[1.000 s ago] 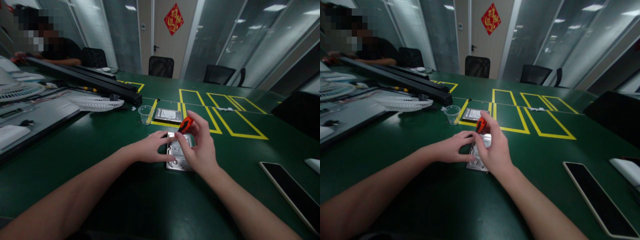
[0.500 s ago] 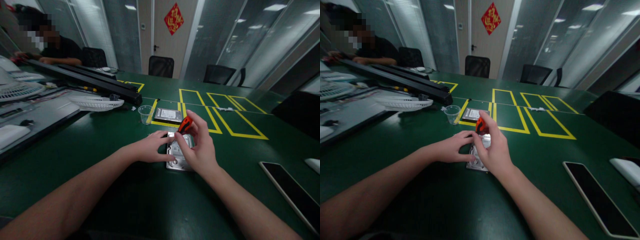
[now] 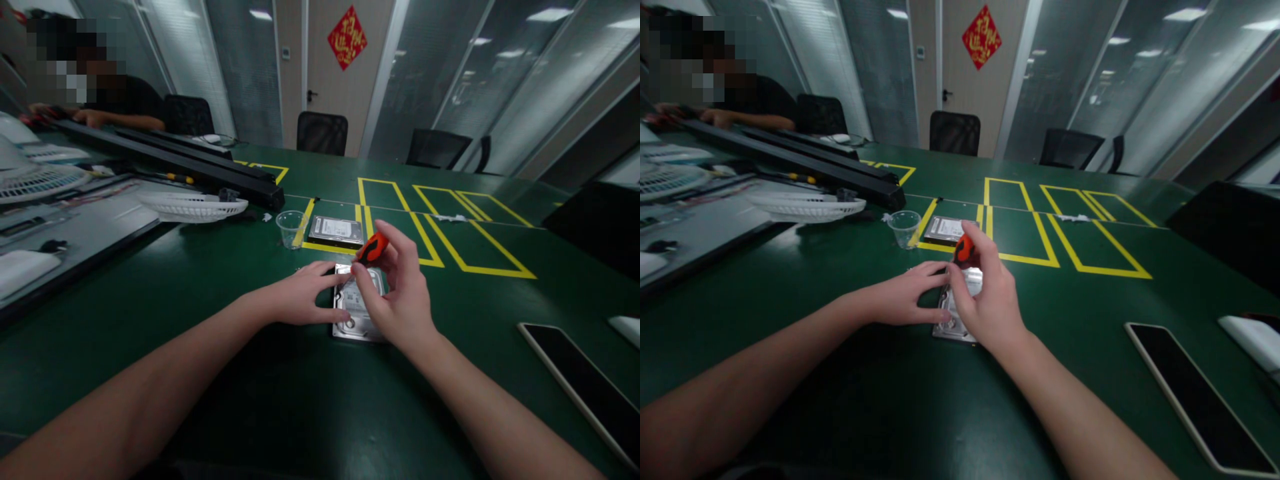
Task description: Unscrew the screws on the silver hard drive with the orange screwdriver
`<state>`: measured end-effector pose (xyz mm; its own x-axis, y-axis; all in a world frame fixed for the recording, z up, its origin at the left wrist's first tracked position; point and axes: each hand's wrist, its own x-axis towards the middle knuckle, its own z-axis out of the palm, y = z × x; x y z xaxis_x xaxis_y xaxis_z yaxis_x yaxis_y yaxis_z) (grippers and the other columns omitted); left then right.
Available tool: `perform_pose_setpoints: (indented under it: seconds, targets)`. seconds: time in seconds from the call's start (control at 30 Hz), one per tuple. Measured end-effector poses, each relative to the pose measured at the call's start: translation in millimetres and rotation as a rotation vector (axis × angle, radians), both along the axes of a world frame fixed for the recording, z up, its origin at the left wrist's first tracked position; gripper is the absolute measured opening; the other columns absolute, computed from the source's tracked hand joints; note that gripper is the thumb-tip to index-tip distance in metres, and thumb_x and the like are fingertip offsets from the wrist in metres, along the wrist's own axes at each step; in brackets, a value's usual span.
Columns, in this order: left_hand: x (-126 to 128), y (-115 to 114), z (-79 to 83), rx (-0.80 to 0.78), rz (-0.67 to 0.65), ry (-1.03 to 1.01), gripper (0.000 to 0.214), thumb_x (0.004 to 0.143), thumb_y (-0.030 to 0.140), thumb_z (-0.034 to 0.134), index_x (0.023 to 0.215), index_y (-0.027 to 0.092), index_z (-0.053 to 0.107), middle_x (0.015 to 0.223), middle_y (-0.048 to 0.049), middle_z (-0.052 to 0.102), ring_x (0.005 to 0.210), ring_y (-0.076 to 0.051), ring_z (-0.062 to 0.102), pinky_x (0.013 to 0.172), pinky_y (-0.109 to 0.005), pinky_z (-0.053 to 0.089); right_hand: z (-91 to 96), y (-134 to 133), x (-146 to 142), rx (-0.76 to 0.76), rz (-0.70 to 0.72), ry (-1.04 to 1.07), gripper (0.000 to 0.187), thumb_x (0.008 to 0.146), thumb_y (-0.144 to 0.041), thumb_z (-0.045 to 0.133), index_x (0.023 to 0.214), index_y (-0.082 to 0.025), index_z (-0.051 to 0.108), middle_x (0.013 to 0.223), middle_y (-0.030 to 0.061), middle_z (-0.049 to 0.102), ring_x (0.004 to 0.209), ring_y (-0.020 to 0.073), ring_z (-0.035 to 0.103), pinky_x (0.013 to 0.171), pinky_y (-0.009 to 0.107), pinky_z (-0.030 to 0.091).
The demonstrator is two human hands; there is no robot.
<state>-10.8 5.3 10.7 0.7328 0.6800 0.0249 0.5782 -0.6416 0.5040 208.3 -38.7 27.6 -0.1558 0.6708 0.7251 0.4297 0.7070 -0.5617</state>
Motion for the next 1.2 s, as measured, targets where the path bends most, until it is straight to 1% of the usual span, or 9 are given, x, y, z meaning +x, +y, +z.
perform_pose_setpoints:
  seconds: [0.17, 0.27, 0.37, 0.5, 0.6, 0.73, 0.97, 1.1, 1.2]
  targets:
    - [-0.3, 0.8, -1.0, 0.018, -0.010, -0.018, 0.085, 0.096, 0.075, 0.072, 0.165, 0.032, 0.052, 0.177, -0.0152, 0.038, 0.164, -0.045, 0.034, 0.132, -0.065, 0.034, 0.8, 1.1, 0.6, 0.035, -0.035, -0.012, 0.071, 0.100, -0.027, 0.074, 0.164, -0.037, 0.044, 0.149, 0.0102, 0.067, 0.111, 0.0282, 0.076, 0.099, 0.052, 0.068]
    - [-1.3, 0.9, -1.8, 0.018, -0.008, -0.006, 0.085, 0.097, 0.076, 0.070, 0.166, 0.030, 0.051, 0.179, -0.0159, 0.036, 0.166, -0.046, 0.031, 0.133, -0.067, 0.031, 1.8, 2.6, 1.0, 0.055, -0.072, -0.019, 0.069, 0.100, -0.026, 0.076, 0.162, -0.036, 0.048, 0.146, 0.0095, 0.069, 0.106, 0.0272, 0.075, 0.095, 0.050, 0.069]
    - [-1.4, 0.5, -1.2, -0.002, 0.002, 0.009, 0.089, 0.096, 0.077, 0.070, 0.169, 0.030, 0.048, 0.181, -0.0169, 0.032, 0.166, -0.047, 0.030, 0.133, -0.068, 0.031, 1.1, 1.3, -0.4, 0.031, -0.035, -0.006, 0.069, 0.102, -0.023, 0.071, 0.165, -0.037, 0.045, 0.158, 0.0101, 0.063, 0.118, 0.0297, 0.075, 0.103, 0.053, 0.068]
    - [-0.2, 0.1, 0.4, 0.007, -0.012, -0.020, 0.086, 0.096, 0.074, 0.073, 0.167, 0.033, 0.050, 0.179, -0.0154, 0.036, 0.164, -0.046, 0.034, 0.132, -0.067, 0.032, -1.4, -1.6, -2.5, -0.038, 0.042, 0.032, 0.072, 0.105, -0.023, 0.064, 0.170, -0.037, 0.036, 0.163, 0.0111, 0.059, 0.130, 0.0322, 0.073, 0.109, 0.056, 0.066]
    - [-0.2, 0.2, -0.4, 0.016, -0.021, -0.026, 0.085, 0.097, 0.074, 0.072, 0.167, 0.033, 0.049, 0.178, -0.0153, 0.037, 0.164, -0.045, 0.035, 0.133, -0.066, 0.032, -3.3, 0.0, -1.9, -0.023, 0.018, 0.040, 0.073, 0.103, -0.026, 0.070, 0.167, -0.038, 0.039, 0.160, 0.0109, 0.060, 0.123, 0.0316, 0.075, 0.106, 0.057, 0.067]
    - [-1.2, 0.9, -2.6, 0.002, -0.001, -0.014, 0.087, 0.095, 0.077, 0.071, 0.166, 0.031, 0.051, 0.178, -0.0161, 0.036, 0.165, -0.047, 0.031, 0.133, -0.067, 0.032, -4.3, 3.5, -0.6, 0.035, -0.046, 0.027, 0.074, 0.098, -0.028, 0.078, 0.163, -0.039, 0.044, 0.152, 0.0097, 0.065, 0.103, 0.0279, 0.075, 0.093, 0.054, 0.069]
    - [-0.9, 0.8, -2.3, 0.027, -0.015, -0.038, 0.084, 0.096, 0.074, 0.074, 0.166, 0.036, 0.050, 0.177, -0.0130, 0.038, 0.164, -0.044, 0.035, 0.132, -0.065, 0.033, -2.3, -0.1, -2.0, -0.016, 0.045, 0.032, 0.072, 0.103, -0.025, 0.068, 0.167, -0.040, 0.040, 0.155, 0.0095, 0.064, 0.119, 0.0307, 0.075, 0.102, 0.055, 0.068]
    - [-0.7, 1.3, -3.6, 0.008, 0.009, -0.017, 0.087, 0.095, 0.077, 0.072, 0.166, 0.032, 0.051, 0.177, -0.0161, 0.038, 0.165, -0.047, 0.033, 0.132, -0.068, 0.032, -3.9, 2.2, -0.9, 0.035, 0.003, 0.008, 0.073, 0.100, -0.029, 0.075, 0.165, -0.040, 0.043, 0.149, 0.0091, 0.066, 0.109, 0.0290, 0.076, 0.095, 0.053, 0.069]
    - [-0.9, 1.0, -3.3, 0.015, -0.003, -0.010, 0.086, 0.096, 0.077, 0.071, 0.166, 0.033, 0.051, 0.178, -0.0155, 0.037, 0.165, -0.046, 0.032, 0.132, -0.068, 0.032, -3.8, 3.3, -0.1, 0.029, -0.019, 0.007, 0.072, 0.101, -0.028, 0.074, 0.164, -0.040, 0.043, 0.149, 0.0091, 0.066, 0.109, 0.0286, 0.076, 0.097, 0.053, 0.069]
